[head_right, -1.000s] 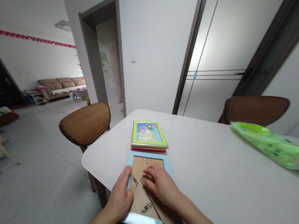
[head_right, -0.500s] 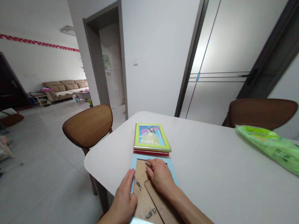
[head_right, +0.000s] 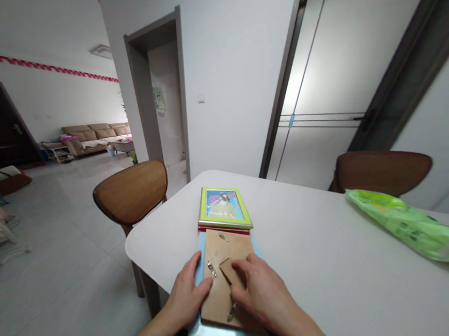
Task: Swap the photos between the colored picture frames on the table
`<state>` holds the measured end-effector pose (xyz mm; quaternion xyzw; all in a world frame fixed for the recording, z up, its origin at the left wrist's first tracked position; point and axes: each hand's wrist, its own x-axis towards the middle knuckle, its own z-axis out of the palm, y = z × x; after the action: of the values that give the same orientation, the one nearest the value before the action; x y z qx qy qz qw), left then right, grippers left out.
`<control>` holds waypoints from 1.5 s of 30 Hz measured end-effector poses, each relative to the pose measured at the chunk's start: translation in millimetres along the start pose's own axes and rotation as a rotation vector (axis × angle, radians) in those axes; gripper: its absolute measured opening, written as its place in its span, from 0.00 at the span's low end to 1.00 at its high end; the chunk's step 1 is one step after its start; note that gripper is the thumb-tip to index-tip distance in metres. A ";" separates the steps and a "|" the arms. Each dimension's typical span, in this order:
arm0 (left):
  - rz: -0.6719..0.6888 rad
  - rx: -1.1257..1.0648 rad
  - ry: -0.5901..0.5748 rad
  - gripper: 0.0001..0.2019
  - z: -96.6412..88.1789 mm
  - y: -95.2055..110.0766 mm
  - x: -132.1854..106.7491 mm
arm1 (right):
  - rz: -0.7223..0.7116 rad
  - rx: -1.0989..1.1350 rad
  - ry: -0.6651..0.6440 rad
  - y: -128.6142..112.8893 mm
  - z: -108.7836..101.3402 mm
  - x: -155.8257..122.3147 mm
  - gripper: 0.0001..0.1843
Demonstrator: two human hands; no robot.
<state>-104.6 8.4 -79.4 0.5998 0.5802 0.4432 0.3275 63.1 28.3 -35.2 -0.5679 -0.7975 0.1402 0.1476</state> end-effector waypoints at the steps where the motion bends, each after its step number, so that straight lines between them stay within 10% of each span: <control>1: -0.025 -0.101 0.008 0.25 -1.3 4.7 1.8 | -0.002 0.000 0.017 -4.4 -5.0 1.0 0.17; 7: -0.138 -0.394 -0.019 0.14 -22.8 9.5 15.0 | -0.114 0.136 0.088 -25.8 -12.1 4.7 0.16; 11: -0.231 -0.373 0.030 0.15 -63.8 -15.9 19.3 | -0.012 0.133 0.125 3.7 -0.3 8.5 0.21; 19: -0.284 -0.129 0.091 0.12 -105.4 -65.6 21.8 | 0.269 -0.102 0.051 59.4 23.9 3.5 0.27; 27: -0.166 0.323 0.197 0.13 -115.7 -62.9 23.8 | 0.292 -0.050 0.036 61.9 20.1 6.2 0.28; 32: 0.004 0.390 0.139 0.16 -87.0 -23.6 12.1 | 0.445 0.431 0.051 59.6 11.0 2.3 0.33; 38: 0.351 0.209 -0.208 0.28 3.6 32.8 -17.9 | 0.497 1.175 -0.019 39.0 -8.5 -11.4 0.39; 42: 0.568 0.237 -0.319 0.36 39.0 52.8 -26.6 | 0.456 1.263 0.044 23.4 -19.1 -15.2 0.44; 45: 0.665 0.232 -0.271 0.31 32.3 58.5 -23.3 | 0.453 1.130 0.095 28.9 -16.6 -12.3 0.44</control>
<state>-50.0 -17.1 -42.6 0.8416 0.3514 0.3735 0.1694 98.5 26.8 -32.2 -0.5626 -0.4517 0.5441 0.4283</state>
